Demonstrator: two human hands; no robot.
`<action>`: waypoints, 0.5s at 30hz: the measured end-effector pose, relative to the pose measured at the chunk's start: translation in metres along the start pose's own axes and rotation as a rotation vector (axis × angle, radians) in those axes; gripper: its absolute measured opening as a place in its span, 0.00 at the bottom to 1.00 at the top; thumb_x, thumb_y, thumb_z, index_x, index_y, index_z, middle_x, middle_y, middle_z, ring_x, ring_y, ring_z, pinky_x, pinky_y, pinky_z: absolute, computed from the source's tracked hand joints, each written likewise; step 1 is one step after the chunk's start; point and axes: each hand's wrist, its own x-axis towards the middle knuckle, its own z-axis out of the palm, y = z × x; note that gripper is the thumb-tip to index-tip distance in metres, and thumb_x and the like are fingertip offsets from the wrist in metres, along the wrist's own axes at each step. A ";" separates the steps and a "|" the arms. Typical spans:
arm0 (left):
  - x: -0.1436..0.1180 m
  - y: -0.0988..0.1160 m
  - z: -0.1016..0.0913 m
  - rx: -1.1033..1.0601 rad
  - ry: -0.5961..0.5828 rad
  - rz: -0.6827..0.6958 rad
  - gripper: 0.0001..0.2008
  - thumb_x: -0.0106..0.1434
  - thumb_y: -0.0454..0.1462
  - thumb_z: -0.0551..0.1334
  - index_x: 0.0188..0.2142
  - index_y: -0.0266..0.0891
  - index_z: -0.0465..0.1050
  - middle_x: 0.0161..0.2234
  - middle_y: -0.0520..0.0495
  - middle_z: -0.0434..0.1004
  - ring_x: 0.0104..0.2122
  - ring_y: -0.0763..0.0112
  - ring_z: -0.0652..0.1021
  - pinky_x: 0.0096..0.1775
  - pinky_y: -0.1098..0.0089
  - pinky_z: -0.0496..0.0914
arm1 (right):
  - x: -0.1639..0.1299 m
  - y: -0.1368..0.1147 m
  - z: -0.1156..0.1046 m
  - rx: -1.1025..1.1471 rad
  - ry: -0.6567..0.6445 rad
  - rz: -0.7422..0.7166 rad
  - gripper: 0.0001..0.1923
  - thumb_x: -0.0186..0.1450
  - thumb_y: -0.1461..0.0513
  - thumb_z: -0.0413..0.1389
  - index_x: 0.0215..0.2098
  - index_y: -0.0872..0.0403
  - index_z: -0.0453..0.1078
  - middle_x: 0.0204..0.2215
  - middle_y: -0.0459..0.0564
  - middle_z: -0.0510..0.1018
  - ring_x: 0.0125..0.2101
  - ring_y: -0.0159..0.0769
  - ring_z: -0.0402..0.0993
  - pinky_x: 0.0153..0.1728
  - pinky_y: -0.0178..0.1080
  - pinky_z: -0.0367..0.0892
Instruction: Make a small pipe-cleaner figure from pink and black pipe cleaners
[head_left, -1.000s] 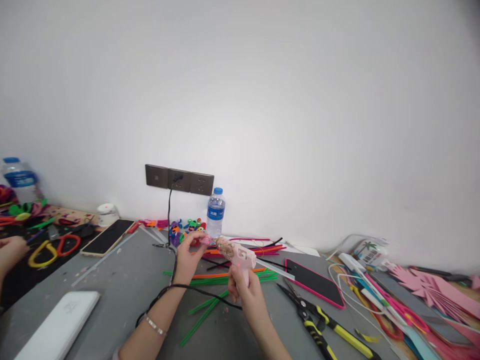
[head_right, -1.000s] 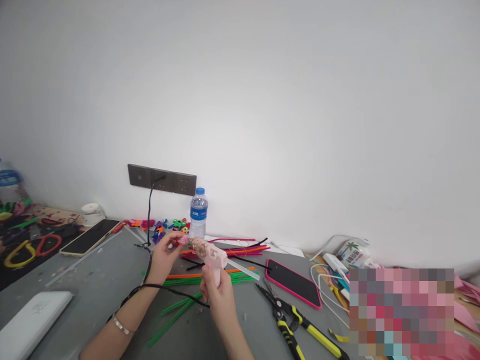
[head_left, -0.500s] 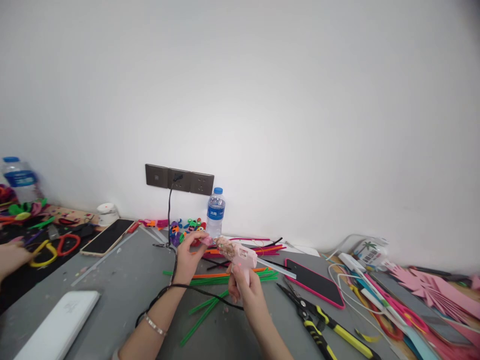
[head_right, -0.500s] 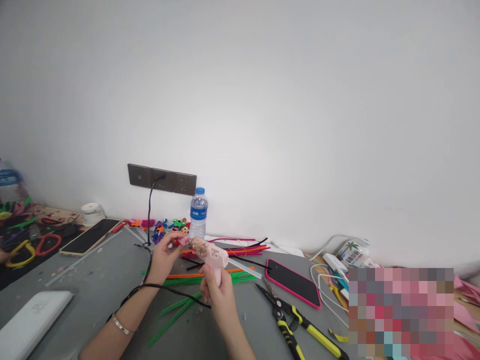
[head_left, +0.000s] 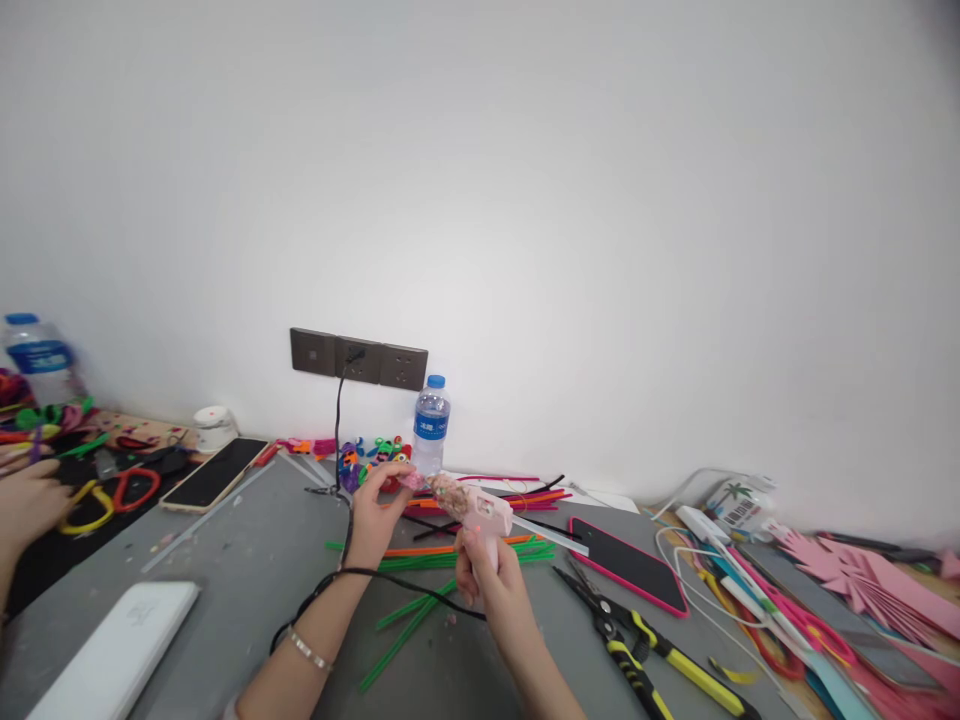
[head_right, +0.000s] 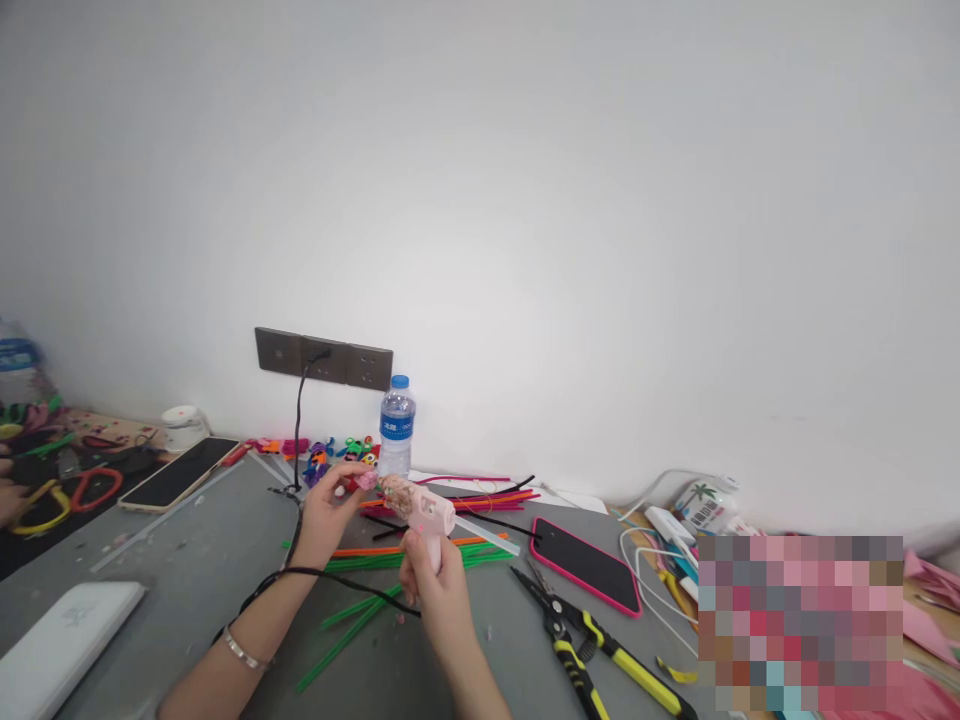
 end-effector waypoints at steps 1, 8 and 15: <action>0.000 0.000 0.000 0.000 0.003 -0.002 0.05 0.58 0.36 0.63 0.34 0.40 0.75 0.36 0.45 0.81 0.39 0.62 0.78 0.37 0.68 0.70 | 0.000 0.001 0.000 -0.001 0.001 -0.001 0.28 0.56 0.39 0.54 0.23 0.55 0.63 0.09 0.37 0.58 0.12 0.25 0.52 0.15 0.31 0.51; 0.000 0.000 0.000 0.020 0.034 -0.031 0.07 0.58 0.39 0.63 0.35 0.40 0.75 0.35 0.45 0.81 0.36 0.63 0.77 0.35 0.68 0.70 | 0.001 0.007 -0.001 0.019 -0.038 0.018 0.27 0.57 0.39 0.53 0.24 0.55 0.63 0.10 0.37 0.58 0.12 0.25 0.51 0.15 0.31 0.50; 0.001 -0.004 0.002 -0.019 0.069 -0.109 0.09 0.55 0.40 0.66 0.34 0.39 0.75 0.32 0.47 0.80 0.32 0.65 0.76 0.34 0.69 0.70 | 0.000 0.004 -0.003 0.027 -0.051 -0.098 0.28 0.60 0.39 0.50 0.19 0.54 0.61 0.11 0.39 0.56 0.14 0.27 0.51 0.17 0.33 0.49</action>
